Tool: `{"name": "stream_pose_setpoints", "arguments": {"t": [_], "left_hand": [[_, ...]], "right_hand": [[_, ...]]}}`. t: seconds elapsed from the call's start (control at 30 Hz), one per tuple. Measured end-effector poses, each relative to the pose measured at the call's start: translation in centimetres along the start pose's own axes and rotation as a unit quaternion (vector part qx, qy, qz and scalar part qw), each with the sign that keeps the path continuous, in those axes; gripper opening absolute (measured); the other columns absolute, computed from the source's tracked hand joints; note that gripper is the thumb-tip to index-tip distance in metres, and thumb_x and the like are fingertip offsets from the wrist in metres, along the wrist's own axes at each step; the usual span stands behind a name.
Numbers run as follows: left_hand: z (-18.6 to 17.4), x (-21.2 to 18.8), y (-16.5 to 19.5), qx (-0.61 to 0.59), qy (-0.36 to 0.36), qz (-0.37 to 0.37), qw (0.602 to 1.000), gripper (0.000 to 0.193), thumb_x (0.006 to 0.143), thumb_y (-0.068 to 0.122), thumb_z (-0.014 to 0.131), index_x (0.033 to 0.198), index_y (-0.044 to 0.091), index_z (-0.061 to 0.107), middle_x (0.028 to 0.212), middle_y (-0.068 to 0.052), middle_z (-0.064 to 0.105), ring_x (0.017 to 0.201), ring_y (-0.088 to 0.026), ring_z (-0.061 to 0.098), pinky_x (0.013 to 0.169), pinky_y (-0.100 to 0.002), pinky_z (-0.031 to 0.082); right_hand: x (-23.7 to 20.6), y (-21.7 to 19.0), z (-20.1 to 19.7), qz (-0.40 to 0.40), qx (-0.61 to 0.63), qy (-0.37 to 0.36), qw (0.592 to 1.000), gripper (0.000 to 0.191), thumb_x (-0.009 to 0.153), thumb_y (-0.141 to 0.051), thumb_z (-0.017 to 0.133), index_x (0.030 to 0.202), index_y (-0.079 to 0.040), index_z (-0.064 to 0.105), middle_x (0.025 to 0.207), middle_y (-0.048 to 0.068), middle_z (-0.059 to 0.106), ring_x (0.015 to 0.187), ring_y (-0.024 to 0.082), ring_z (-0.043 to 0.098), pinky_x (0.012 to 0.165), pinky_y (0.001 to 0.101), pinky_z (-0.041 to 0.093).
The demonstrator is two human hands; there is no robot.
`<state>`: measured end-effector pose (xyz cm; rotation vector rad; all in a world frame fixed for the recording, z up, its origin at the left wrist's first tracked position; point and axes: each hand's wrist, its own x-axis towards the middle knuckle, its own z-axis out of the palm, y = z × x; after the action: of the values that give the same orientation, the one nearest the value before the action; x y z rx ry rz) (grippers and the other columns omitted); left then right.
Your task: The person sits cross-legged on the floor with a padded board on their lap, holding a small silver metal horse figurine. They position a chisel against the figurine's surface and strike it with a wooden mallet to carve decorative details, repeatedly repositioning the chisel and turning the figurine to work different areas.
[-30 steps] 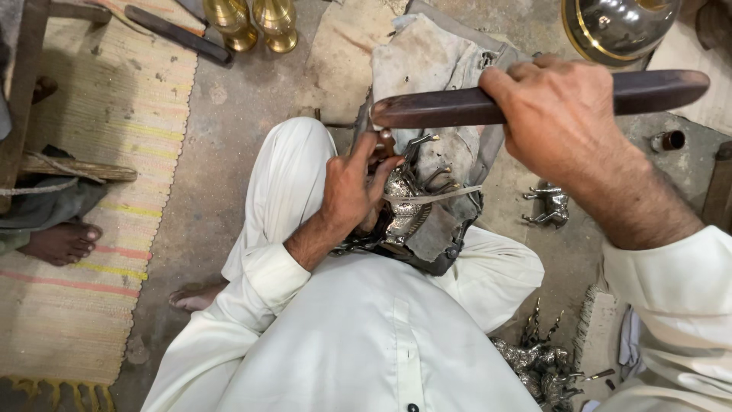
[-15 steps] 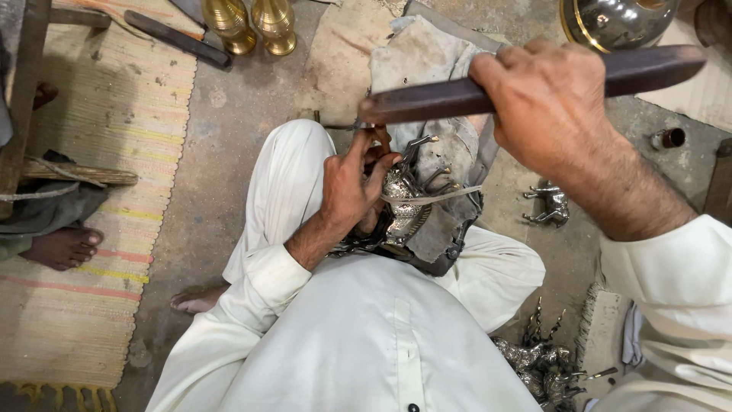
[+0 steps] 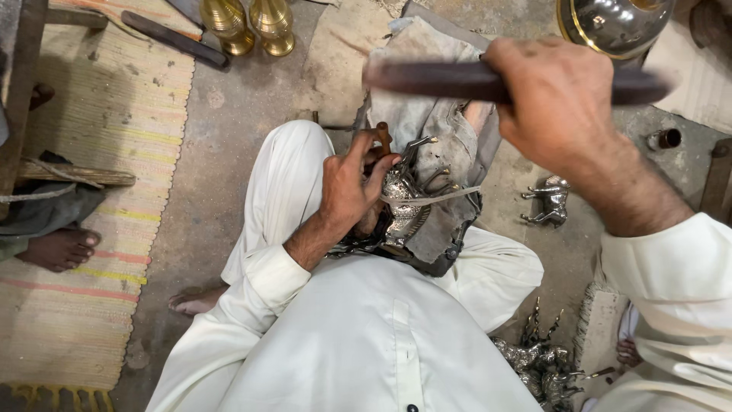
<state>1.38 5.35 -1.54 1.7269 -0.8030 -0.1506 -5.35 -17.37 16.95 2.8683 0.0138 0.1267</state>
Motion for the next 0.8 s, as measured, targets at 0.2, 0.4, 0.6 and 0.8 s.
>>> {"name": "stream_pose_setpoints", "arguments": {"t": [0.2,0.4,0.6,0.8], "left_hand": [[0.0,-0.8,0.0,-0.009,0.02,0.024,0.999,0.035,0.095,0.013,0.079,0.119,0.001,0.057,0.097,-0.016,0.079,0.085,-0.027,0.081,0.066,-0.033,0.064],[0.1,-0.9,0.2,0.002,0.033,0.019,0.999,0.034,0.095,0.012,0.079,0.117,0.001,0.056,0.095,-0.016,0.078,0.088,-0.027,0.081,0.068,-0.034,0.063],[0.0,-0.8,0.3,-0.003,0.018,-0.025,1.0,0.033,0.094,0.012,0.079,0.116,0.002,0.057,0.092,-0.014,0.08,0.079,-0.026,0.081,0.06,-0.034,0.06],[0.1,-0.8,-0.2,0.004,0.016,0.002,1.0,0.035,0.095,0.011,0.078,0.121,0.002,0.056,0.09,-0.015,0.078,0.077,-0.027,0.079,0.06,-0.033,0.062]], "right_hand": [[-0.3,-0.2,-0.5,-0.067,-0.095,-0.01,0.993,0.02,0.089,-0.016,0.076,0.108,-0.015,0.069,0.092,0.001,0.072,0.09,0.02,0.071,0.076,0.0357,0.053],[0.1,-0.8,-1.6,-0.052,-0.027,-0.003,0.998,0.011,0.097,-0.012,0.075,0.106,-0.012,0.069,0.09,0.004,0.072,0.09,0.023,0.071,0.079,0.038,0.054],[0.1,-0.9,-2.1,-0.049,0.052,0.108,0.992,0.028,0.087,-0.011,0.074,0.114,-0.007,0.067,0.1,0.009,0.073,0.094,0.024,0.071,0.084,0.0372,0.055],[-0.4,-0.6,-1.0,-0.013,-0.024,-0.011,1.0,0.019,0.092,-0.01,0.074,0.111,-0.009,0.072,0.089,0.007,0.074,0.08,0.022,0.069,0.07,0.0387,0.052]]}}
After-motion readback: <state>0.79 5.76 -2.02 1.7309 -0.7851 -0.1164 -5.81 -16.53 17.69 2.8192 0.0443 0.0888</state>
